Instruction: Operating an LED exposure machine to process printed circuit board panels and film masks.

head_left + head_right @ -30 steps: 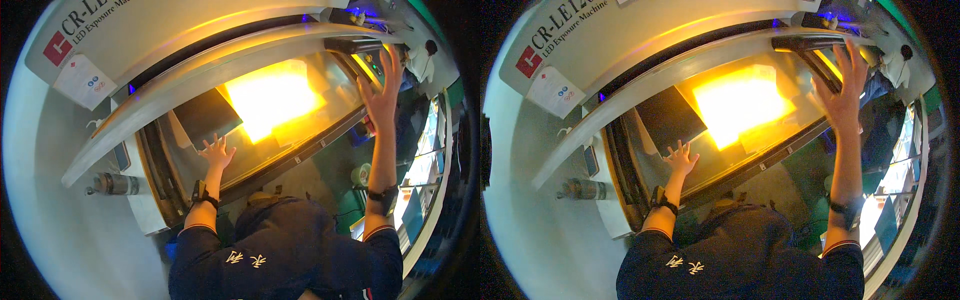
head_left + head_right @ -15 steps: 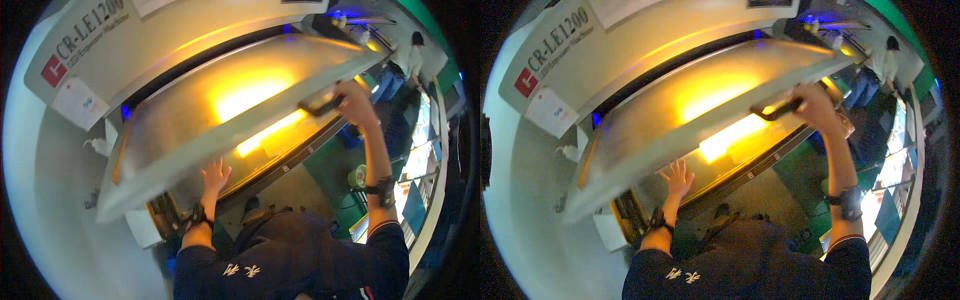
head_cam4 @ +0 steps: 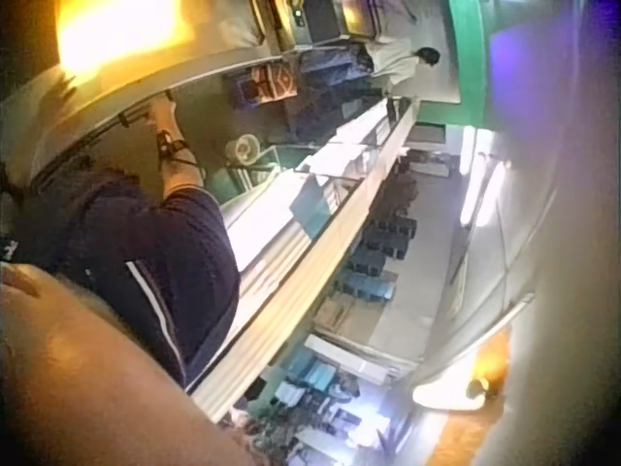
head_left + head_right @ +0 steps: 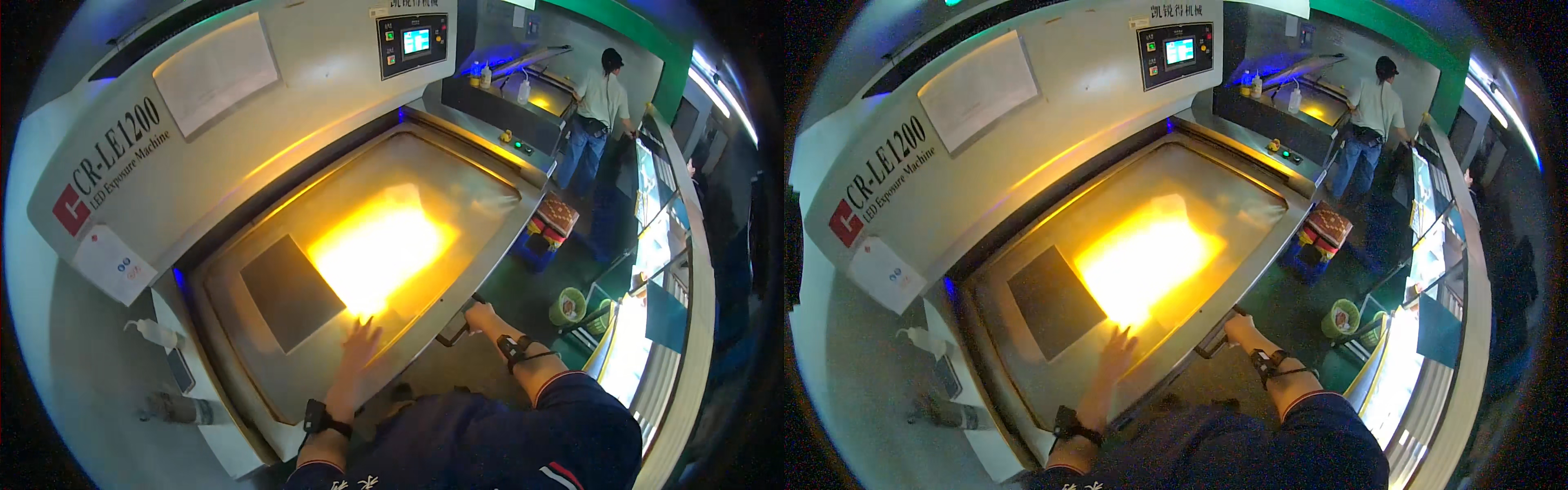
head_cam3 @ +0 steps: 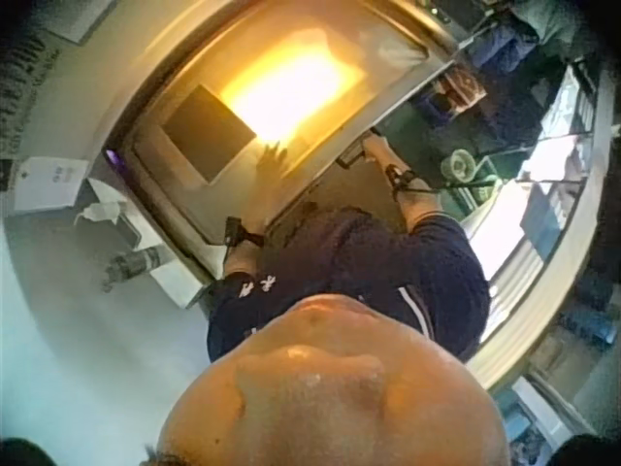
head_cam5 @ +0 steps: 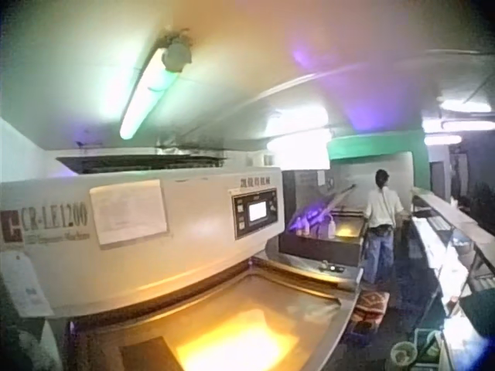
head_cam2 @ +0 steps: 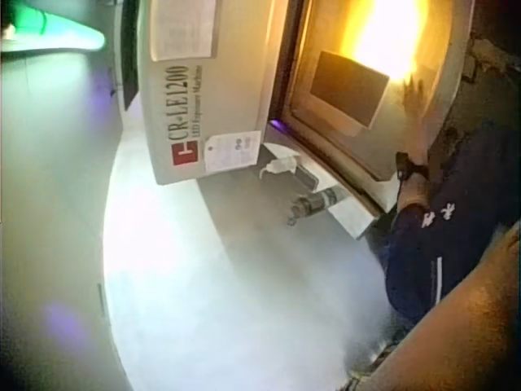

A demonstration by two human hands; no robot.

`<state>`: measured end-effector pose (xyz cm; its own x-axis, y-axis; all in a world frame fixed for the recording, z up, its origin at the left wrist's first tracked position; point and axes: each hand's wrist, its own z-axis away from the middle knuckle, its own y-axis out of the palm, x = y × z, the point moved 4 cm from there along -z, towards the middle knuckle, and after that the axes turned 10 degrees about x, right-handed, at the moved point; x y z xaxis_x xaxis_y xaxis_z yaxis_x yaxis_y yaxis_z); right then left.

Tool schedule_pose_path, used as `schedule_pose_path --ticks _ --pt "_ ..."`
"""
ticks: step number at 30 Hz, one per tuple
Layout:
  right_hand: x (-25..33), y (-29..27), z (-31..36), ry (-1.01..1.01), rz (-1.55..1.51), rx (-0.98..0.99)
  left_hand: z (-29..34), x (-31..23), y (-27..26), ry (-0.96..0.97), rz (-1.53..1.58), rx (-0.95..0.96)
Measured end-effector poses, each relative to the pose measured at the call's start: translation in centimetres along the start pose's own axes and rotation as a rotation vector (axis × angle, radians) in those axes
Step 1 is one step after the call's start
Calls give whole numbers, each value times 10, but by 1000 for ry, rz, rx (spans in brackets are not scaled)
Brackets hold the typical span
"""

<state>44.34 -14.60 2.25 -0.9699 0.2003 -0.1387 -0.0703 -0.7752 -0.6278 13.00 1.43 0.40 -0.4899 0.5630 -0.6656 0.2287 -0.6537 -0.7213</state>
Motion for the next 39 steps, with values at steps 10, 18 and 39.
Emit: schedule_pose_path --ticks 10,18,39 --pt "-2 29 -29 49 -64 -4 49 37 -4 -402 -500 -195" --pt "-7 45 -27 57 -47 -148 51 34 3 -411 -512 -205" --pt "-159 77 -161 -333 -509 -337 -34 -2 22 -1212 -26 -2"
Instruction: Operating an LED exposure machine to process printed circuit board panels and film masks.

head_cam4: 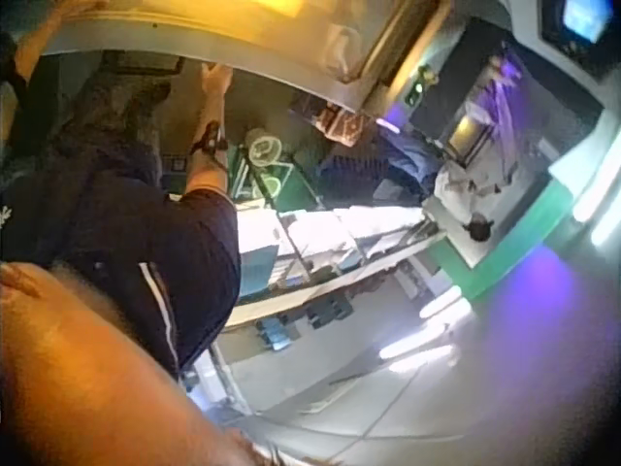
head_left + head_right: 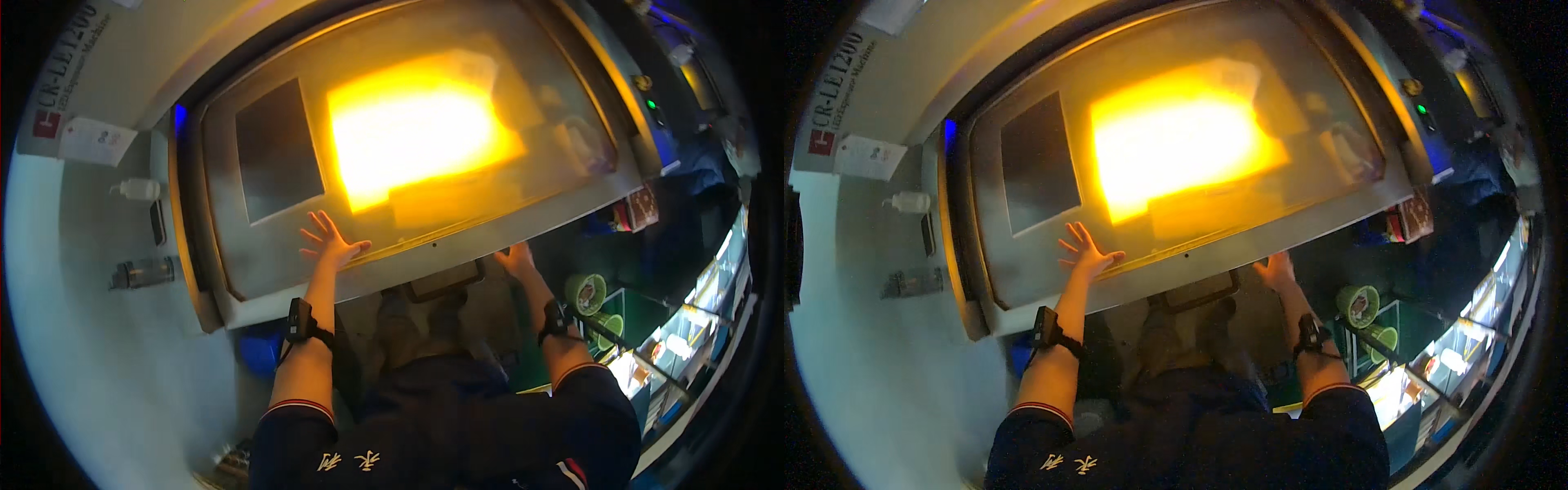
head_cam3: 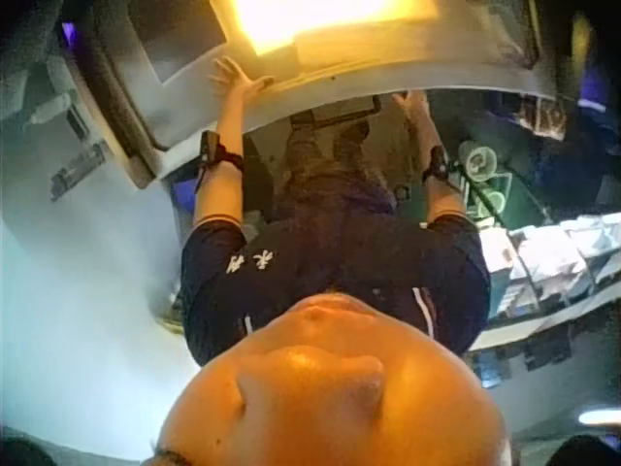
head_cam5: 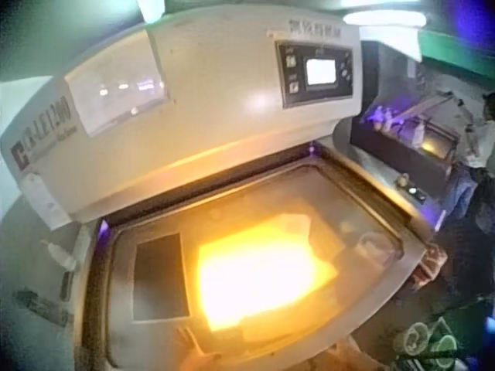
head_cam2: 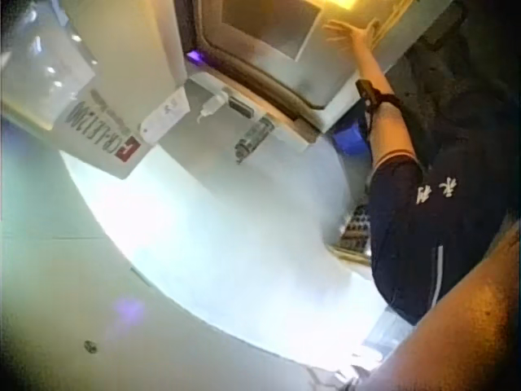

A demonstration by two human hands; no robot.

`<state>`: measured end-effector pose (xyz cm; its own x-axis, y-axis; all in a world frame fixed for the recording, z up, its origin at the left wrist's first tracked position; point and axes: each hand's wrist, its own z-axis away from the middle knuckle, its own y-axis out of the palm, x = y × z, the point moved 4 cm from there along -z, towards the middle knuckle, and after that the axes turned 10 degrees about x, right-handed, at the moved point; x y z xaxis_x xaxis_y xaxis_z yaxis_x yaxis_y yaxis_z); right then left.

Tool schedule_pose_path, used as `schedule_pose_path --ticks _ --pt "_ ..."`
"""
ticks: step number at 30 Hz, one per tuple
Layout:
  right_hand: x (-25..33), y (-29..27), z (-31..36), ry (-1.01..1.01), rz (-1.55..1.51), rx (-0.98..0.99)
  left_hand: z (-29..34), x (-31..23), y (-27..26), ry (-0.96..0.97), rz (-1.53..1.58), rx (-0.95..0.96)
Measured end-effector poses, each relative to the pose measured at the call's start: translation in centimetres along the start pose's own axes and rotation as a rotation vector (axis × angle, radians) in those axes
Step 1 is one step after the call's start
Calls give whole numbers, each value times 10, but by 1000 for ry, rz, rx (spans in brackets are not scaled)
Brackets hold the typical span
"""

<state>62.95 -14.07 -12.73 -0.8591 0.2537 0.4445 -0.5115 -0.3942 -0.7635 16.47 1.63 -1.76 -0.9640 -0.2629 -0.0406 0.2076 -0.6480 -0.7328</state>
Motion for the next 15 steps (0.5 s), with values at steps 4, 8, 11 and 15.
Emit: schedule_pose_path --ticks 4,8,11,15 --pt "-82 14 -59 115 479 79 -6 -16 5 71 29 3" --pt "-71 14 -72 71 327 66 -5 -1 2 -7 20 3" --pt "-46 8 -62 21 184 25 -6 5 4 11 22 -19" --pt "-28 16 -30 -49 64 -35 -6 -1 6 -1 18 17"
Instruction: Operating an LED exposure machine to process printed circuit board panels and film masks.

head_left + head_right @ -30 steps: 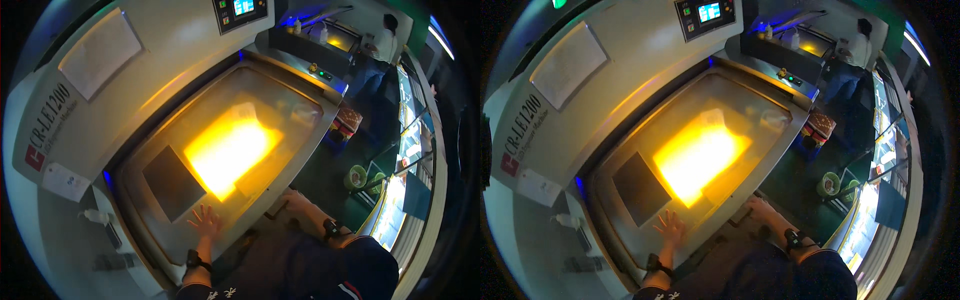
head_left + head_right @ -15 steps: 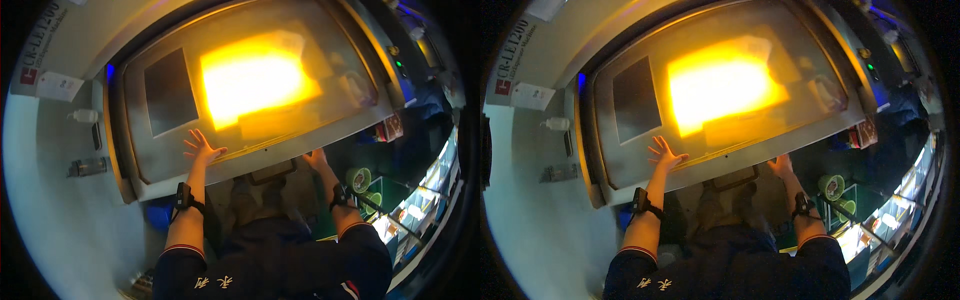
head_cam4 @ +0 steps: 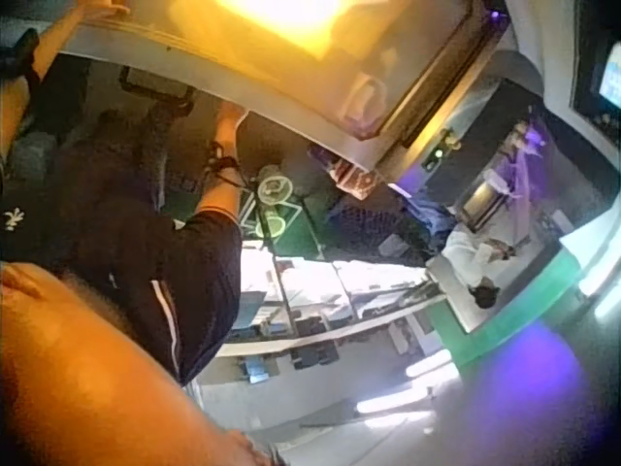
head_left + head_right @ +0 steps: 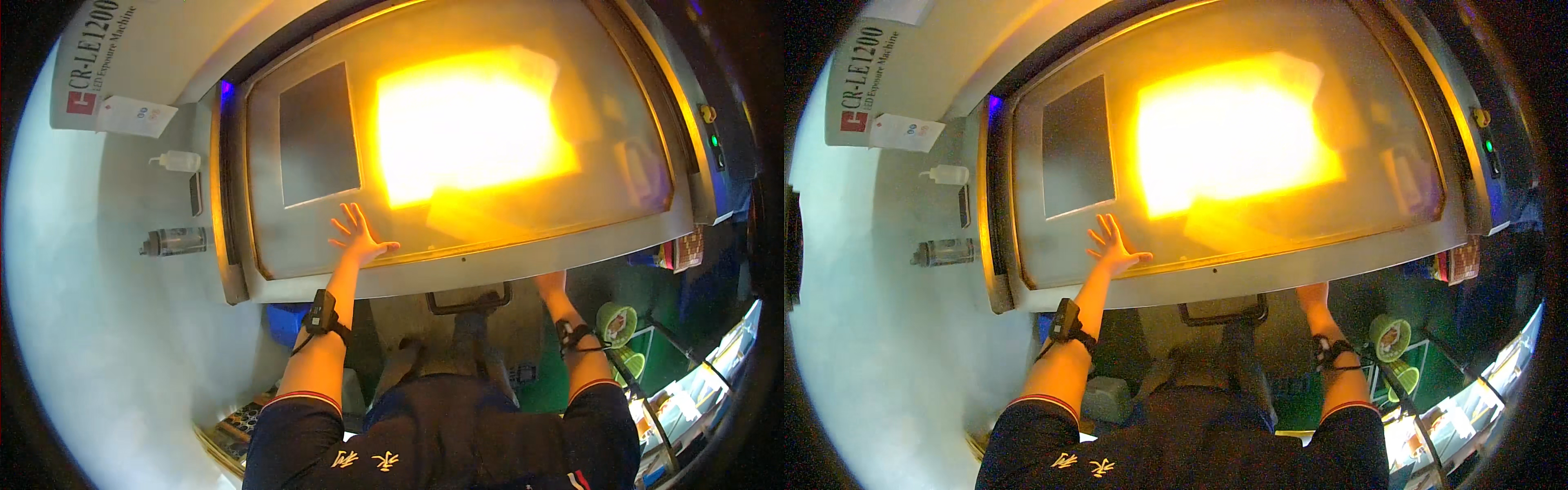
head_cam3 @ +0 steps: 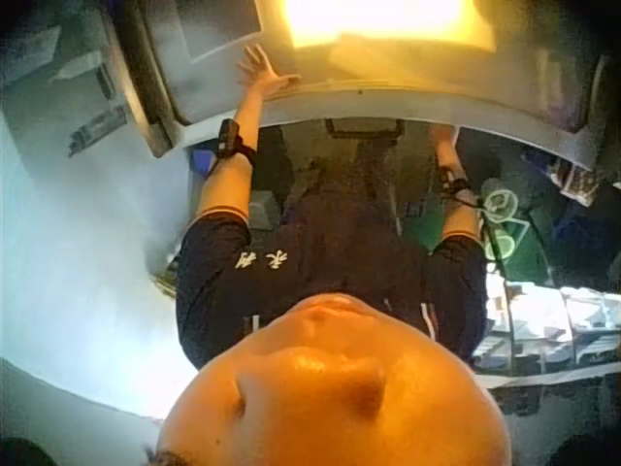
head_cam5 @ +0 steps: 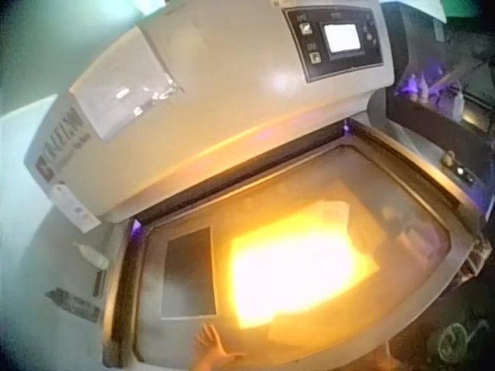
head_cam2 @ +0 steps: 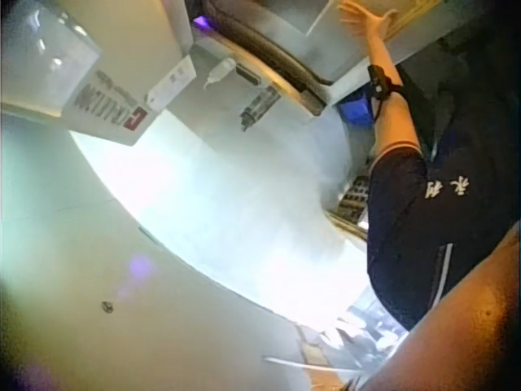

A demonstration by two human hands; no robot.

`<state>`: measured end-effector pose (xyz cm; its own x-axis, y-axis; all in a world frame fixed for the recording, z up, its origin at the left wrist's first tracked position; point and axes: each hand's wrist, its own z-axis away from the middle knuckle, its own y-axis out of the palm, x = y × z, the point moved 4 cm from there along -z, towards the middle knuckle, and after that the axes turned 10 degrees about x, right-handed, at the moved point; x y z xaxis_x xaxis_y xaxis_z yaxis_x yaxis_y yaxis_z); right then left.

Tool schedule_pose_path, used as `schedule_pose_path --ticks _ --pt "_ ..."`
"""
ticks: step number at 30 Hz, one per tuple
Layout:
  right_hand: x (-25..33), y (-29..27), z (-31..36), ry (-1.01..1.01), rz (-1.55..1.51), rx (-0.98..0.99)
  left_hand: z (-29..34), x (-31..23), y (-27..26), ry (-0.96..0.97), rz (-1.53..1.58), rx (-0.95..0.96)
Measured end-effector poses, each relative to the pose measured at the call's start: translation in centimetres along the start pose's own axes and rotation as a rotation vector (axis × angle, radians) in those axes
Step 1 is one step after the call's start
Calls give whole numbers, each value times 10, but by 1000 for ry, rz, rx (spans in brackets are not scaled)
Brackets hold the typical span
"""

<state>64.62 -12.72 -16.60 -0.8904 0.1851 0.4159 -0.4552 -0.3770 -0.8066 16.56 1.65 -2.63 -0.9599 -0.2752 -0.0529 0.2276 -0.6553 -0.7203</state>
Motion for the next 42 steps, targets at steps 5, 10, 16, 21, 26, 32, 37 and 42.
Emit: schedule_pose_path --ticks 5,10,16,21,26,32,37,42 --pt "26 -31 39 -113 108 -193 2 -3 2 1 26 -3" --pt "-29 -30 133 206 -316 113 1 -12 -5 20 32 18" --pt "-67 40 360 748 -1399 -76 11 -7 -11 -13 41 12" --pt "-51 -17 437 601 -1459 -586 21 -8 -16 37 77 1" --pt "-85 -99 355 424 -766 -206 28 -20 -26 17 -18 -2" --pt "154 -225 183 -180 147 10 117 -35 -34 865 -287 -71" --pt "325 -153 67 -699 427 54 111 95 -20 627 -100 85" --pt "390 -74 -19 -646 433 166 69 155 -73 399 -393 -13"
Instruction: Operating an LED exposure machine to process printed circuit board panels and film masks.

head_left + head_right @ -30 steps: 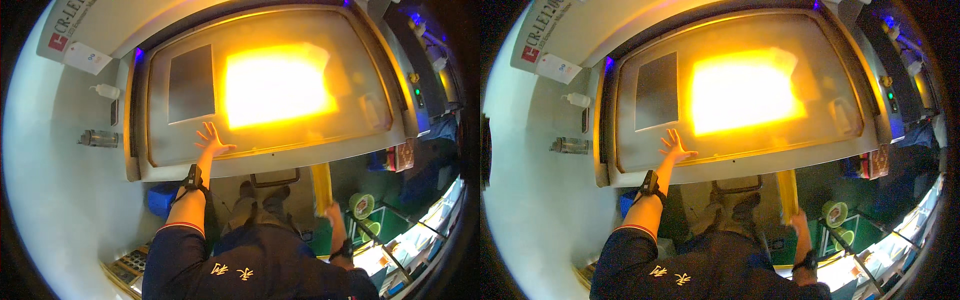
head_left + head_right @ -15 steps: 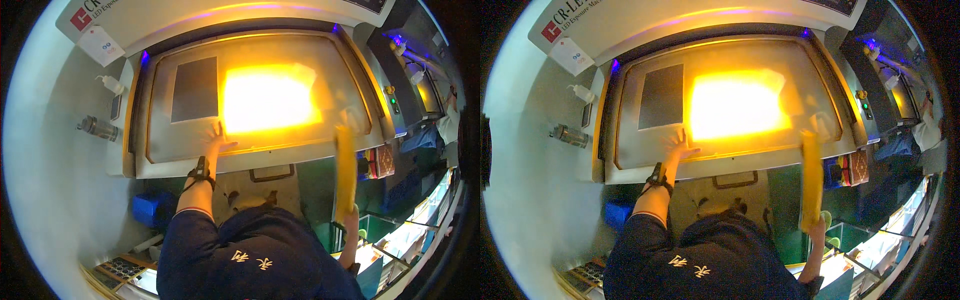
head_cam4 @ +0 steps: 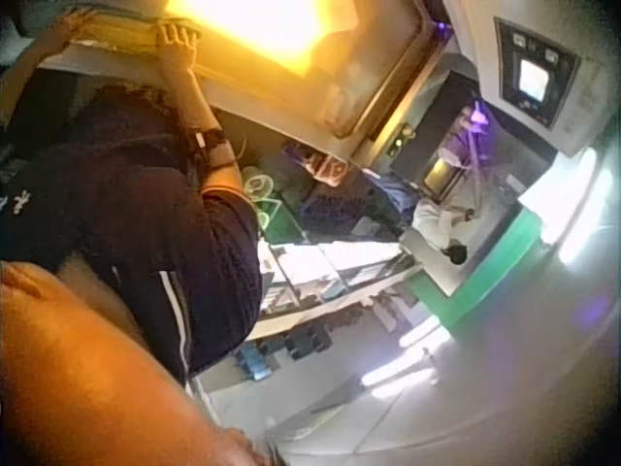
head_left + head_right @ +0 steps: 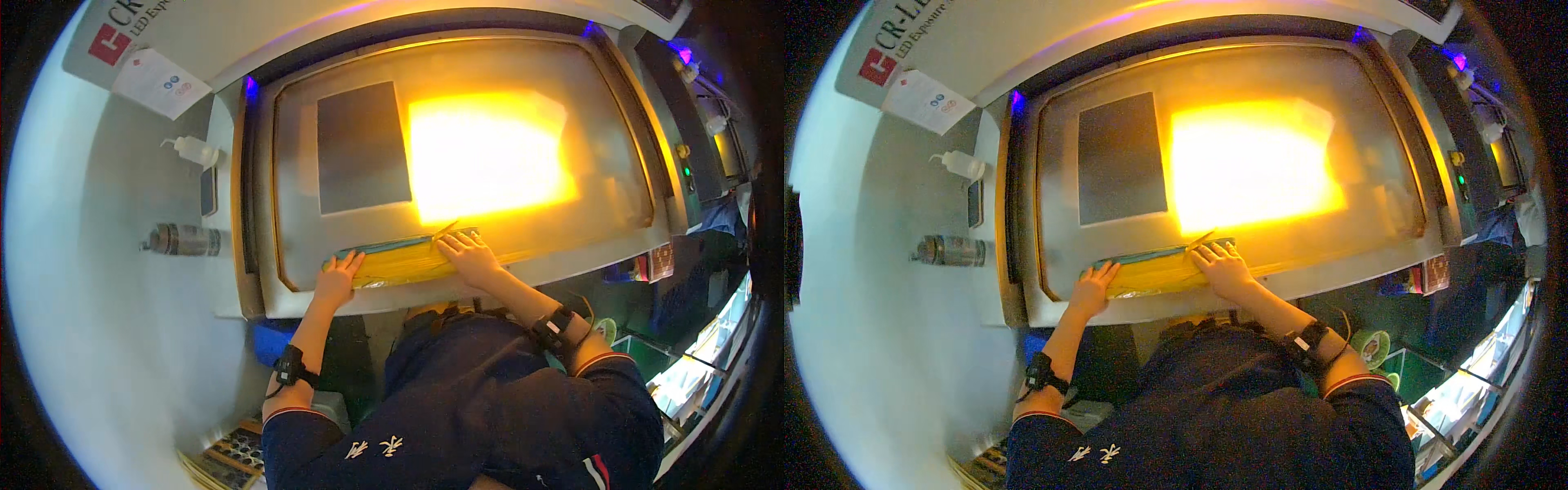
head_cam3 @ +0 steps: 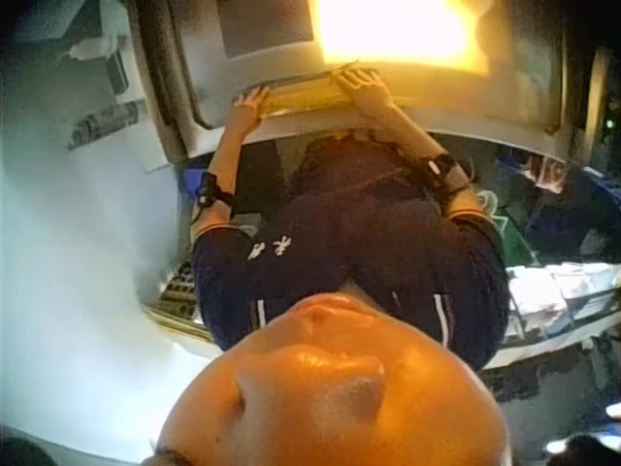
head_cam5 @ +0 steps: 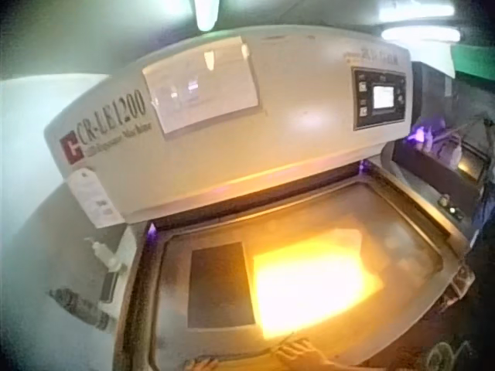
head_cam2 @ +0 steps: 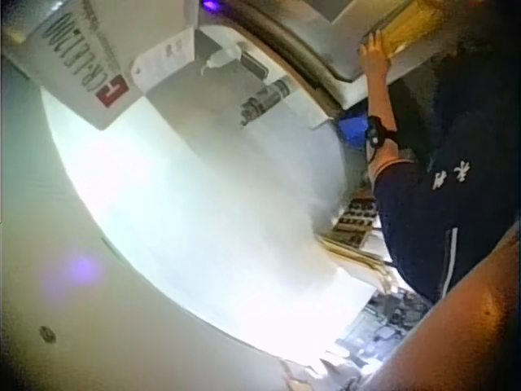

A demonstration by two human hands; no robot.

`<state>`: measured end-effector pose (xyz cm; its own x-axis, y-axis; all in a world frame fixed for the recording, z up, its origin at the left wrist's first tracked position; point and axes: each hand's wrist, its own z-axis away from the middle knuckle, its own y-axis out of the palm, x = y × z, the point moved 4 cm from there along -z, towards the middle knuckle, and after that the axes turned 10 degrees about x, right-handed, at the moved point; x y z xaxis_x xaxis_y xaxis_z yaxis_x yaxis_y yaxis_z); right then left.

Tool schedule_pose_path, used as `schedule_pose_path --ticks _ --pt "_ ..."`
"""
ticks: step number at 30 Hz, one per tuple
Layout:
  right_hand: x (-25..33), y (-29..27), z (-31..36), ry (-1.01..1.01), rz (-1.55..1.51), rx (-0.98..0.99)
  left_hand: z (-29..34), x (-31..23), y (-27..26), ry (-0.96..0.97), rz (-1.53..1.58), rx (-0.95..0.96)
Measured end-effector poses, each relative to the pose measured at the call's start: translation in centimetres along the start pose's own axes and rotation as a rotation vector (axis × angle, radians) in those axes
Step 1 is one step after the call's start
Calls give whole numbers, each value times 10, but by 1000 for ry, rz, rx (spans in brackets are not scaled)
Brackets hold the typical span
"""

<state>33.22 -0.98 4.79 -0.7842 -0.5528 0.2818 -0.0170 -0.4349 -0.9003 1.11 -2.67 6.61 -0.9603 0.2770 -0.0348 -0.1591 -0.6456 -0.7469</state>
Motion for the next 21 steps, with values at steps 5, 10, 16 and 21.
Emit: schedule_pose_path --ticks 5,10,16,21 --pt "-38 -63 -139 26 121 -94 -119 100 -74 30 -54 -102" --pt "-155 -124 -316 73 281 -119 -281 173 -203 5 17 -217" --pt "-268 -188 -439 145 200 -195 -428 220 -292 -17 50 -387" --pt "-276 -201 -450 152 189 -215 -440 220 -305 -1 80 -431"
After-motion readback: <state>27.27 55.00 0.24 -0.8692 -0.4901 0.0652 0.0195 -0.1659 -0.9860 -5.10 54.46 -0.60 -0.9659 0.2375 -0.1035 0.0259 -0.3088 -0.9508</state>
